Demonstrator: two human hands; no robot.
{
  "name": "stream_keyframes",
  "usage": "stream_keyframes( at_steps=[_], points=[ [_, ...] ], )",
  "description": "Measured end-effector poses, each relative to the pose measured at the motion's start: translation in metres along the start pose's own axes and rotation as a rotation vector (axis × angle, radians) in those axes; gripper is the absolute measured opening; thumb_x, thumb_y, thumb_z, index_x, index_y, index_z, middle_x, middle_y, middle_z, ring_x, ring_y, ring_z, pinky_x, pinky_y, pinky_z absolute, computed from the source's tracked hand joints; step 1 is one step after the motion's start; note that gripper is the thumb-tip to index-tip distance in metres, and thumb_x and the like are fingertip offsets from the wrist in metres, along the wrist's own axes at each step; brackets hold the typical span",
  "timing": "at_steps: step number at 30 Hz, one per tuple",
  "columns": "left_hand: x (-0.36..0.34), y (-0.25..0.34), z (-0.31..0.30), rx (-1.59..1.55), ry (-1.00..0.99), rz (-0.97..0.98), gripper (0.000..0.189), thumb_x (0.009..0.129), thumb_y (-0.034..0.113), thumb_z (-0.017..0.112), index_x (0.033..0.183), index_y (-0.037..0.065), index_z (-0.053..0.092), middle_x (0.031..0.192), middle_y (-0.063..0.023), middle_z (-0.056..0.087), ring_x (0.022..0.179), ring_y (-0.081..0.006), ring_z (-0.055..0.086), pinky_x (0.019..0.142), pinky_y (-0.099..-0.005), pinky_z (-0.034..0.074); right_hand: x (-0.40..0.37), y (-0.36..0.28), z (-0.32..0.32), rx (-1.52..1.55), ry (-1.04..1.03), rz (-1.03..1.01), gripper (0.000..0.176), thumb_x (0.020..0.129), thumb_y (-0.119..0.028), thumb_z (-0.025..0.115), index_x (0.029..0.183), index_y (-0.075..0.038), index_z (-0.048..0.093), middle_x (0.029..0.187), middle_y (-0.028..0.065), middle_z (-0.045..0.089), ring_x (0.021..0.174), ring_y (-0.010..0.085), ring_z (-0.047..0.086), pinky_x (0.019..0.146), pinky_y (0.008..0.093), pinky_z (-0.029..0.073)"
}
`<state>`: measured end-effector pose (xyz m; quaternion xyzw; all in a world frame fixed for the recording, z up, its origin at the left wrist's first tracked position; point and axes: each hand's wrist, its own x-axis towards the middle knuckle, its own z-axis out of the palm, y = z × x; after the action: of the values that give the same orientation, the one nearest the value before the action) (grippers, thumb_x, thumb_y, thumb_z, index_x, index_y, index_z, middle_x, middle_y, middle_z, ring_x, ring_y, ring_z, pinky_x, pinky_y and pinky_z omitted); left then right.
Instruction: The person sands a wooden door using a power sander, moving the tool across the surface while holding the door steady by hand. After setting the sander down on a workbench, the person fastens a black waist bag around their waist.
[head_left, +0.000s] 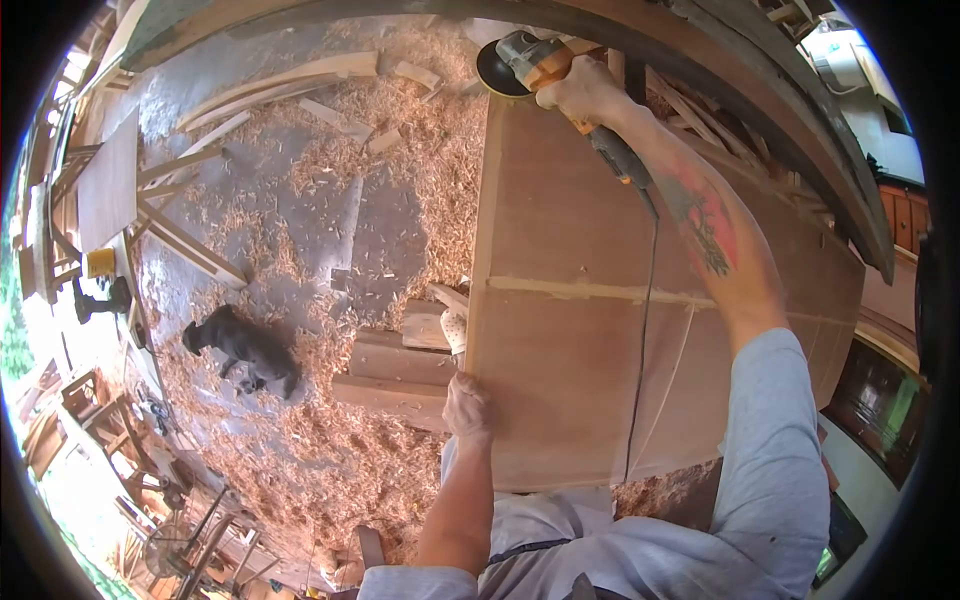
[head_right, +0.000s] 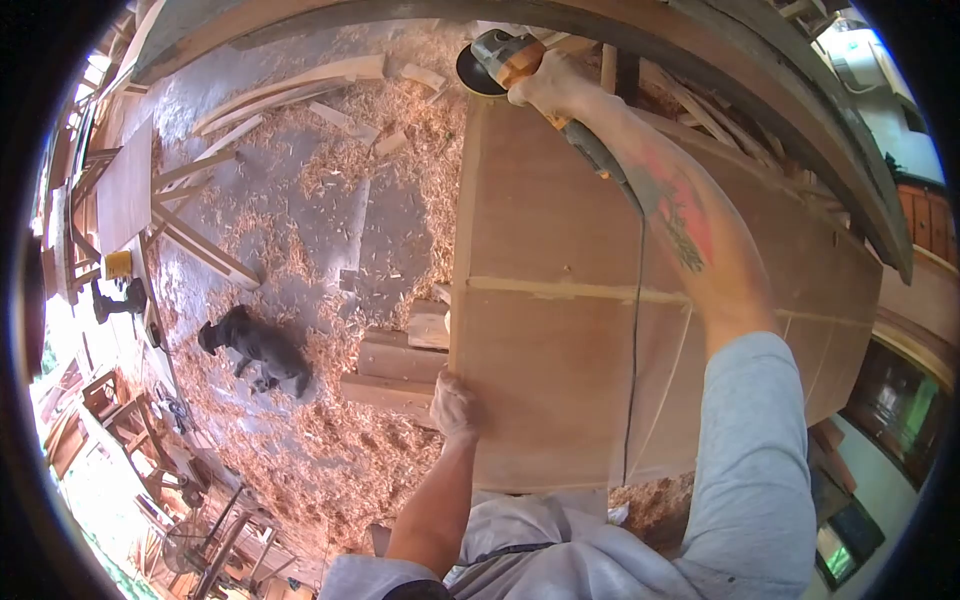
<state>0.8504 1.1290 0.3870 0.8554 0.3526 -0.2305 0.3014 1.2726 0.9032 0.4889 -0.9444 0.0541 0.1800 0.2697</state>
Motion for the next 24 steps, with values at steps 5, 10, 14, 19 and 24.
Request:
stream_keyframes(
  at_steps=[5, 10, 14, 19, 24],
  points=[
    [-0.002, 0.005, -0.004, -0.014, -0.030, 0.001, 0.074, 0.102, 0.056, 0.009, 0.109, 0.008, 0.065, 0.109, -0.0210, 0.067, 0.101, -0.0484, 0.061, 0.092, -0.0559, 0.045, 0.004, 0.001, 0.003, -0.114, 0.020, -0.027, 0.045, 0.064, -0.033, 0.075, 0.085, 0.007, 0.069, 0.077, 0.0168, 0.068, 0.074, 0.0279, 0.068, 0.069, 0.0368, 0.052],
    [0.002, 0.003, -0.003, 0.025, -0.033, -0.016, 0.073, 0.102, 0.054, 0.010, 0.107, 0.006, 0.064, 0.109, -0.0219, 0.067, 0.100, -0.0488, 0.061, 0.092, -0.0560, 0.045, -0.018, -0.012, -0.004, -0.013, -0.012, 0.019, 0.046, 0.064, -0.031, 0.075, 0.087, 0.008, 0.070, 0.082, 0.0206, 0.070, 0.077, 0.0314, 0.070, 0.072, 0.0375, 0.054],
    [0.001, 0.003, -0.001, 0.020, -0.032, 0.004, 0.069, 0.103, 0.051, 0.012, 0.110, 0.004, 0.063, 0.110, -0.0222, 0.067, 0.101, -0.0491, 0.060, 0.092, -0.0563, 0.045, -0.070, -0.003, 0.027, -0.047, -0.191, -0.155, 0.057, 0.063, -0.029, 0.074, 0.104, 0.010, 0.064, 0.087, 0.0297, 0.068, 0.087, 0.0378, 0.071, 0.078, 0.0423, 0.055],
    [0.003, -0.003, -0.001, 0.037, -0.043, -0.023, 0.065, 0.103, 0.048, 0.017, 0.114, 0.004, 0.063, 0.112, -0.0220, 0.066, 0.103, -0.0485, 0.059, 0.092, -0.0564, 0.045, -0.116, 0.008, 0.046, -0.090, -0.230, -0.137, 0.060, 0.067, -0.026, 0.074, 0.114, 0.008, 0.057, 0.096, 0.0330, 0.067, 0.097, 0.0460, 0.066, 0.085, 0.0464, 0.054],
    [0.003, -0.003, 0.002, 0.016, 0.011, 0.022, 0.066, 0.103, 0.049, 0.016, 0.113, 0.004, 0.063, 0.112, -0.0218, 0.066, 0.105, -0.0478, 0.059, 0.093, -0.0565, 0.044, -0.083, -0.003, 0.028, -0.064, -0.137, -0.069, 0.054, 0.069, -0.027, 0.074, 0.105, 0.012, 0.062, 0.096, 0.0310, 0.068, 0.096, 0.0423, 0.068, 0.085, 0.0444, 0.054]
  ],
)
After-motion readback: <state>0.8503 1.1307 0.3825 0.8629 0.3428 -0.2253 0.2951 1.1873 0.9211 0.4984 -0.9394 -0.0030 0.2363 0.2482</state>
